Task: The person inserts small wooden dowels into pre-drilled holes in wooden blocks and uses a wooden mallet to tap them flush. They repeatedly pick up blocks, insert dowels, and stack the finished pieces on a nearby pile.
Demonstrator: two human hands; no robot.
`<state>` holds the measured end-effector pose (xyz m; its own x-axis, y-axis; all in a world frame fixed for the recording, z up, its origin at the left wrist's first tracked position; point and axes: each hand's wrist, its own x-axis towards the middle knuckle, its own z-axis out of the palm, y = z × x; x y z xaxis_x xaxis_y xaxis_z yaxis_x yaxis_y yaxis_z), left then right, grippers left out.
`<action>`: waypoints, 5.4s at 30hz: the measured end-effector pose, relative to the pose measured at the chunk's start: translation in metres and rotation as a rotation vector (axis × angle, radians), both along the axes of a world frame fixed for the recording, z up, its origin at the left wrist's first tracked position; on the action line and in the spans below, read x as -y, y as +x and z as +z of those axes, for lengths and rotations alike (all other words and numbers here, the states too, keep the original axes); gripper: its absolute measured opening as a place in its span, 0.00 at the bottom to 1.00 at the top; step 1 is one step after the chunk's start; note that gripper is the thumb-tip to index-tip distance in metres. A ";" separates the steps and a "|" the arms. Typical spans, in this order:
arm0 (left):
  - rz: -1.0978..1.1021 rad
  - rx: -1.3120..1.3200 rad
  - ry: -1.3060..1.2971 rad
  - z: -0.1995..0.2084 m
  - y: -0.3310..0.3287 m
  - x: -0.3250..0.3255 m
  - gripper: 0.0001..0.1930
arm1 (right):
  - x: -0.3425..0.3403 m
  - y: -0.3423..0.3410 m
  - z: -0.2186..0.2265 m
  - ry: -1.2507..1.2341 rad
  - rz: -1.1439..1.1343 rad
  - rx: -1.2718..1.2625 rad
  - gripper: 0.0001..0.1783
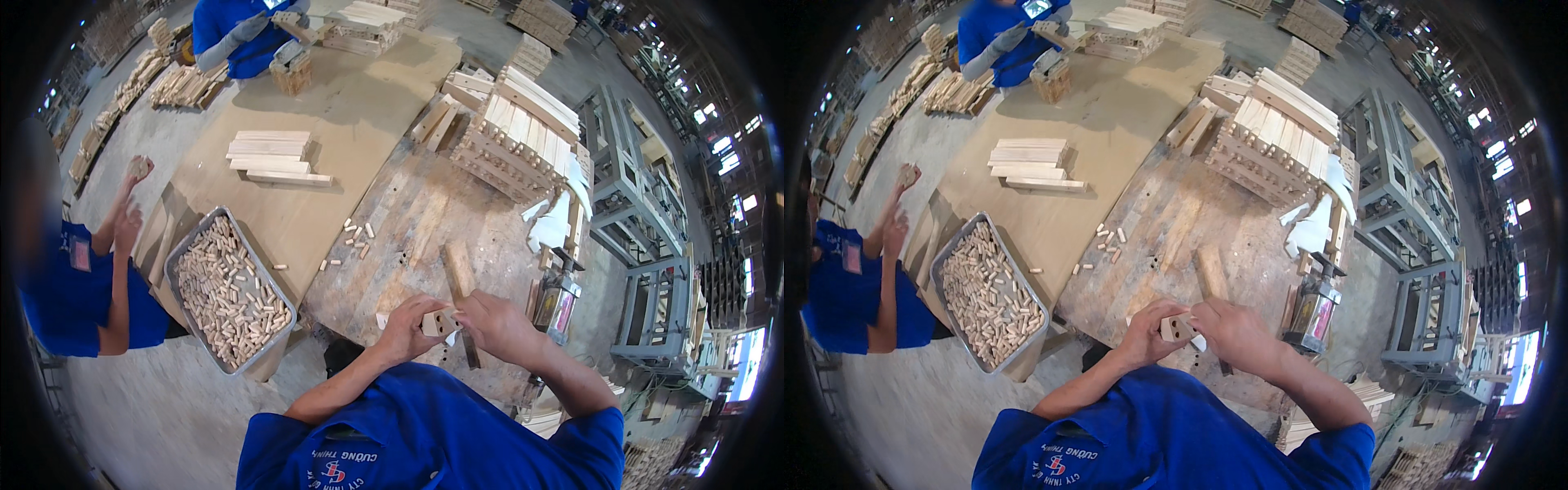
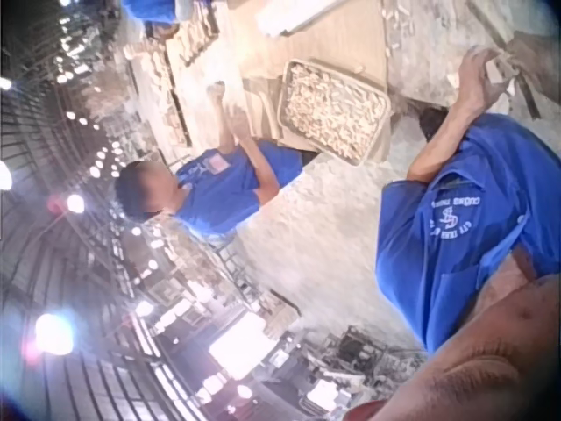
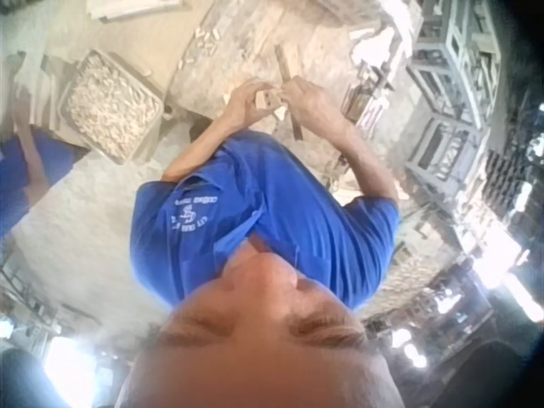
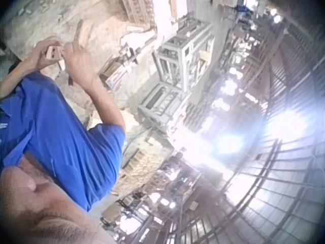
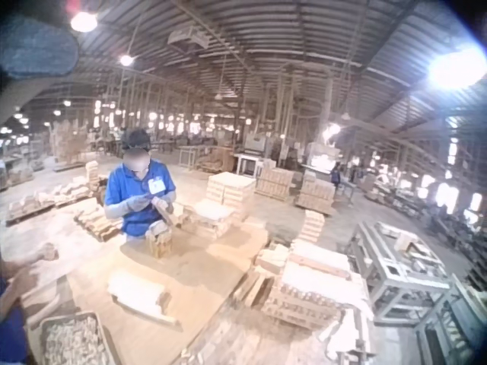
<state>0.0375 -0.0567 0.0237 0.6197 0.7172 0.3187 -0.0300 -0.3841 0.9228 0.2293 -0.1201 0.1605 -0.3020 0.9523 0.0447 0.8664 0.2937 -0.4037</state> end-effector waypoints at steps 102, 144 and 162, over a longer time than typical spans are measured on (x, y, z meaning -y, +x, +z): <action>0.207 -0.051 -0.101 0.006 0.017 0.014 0.25 | 0.054 0.021 0.003 -0.261 -0.535 -0.866 0.15; 0.147 0.191 -0.560 0.005 0.005 -0.001 0.24 | 0.064 0.008 -0.125 -0.024 -0.839 -0.147 0.23; 0.189 0.203 -0.499 0.024 -0.001 -0.014 0.22 | 0.090 0.004 -0.047 0.041 -0.747 -0.925 0.32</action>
<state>0.0364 -0.0431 0.0473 0.4273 0.9040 0.0125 -0.1987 0.0804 0.9767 0.2332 -0.2099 0.1132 0.4897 0.8718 -0.0119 0.2133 -0.1330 -0.9679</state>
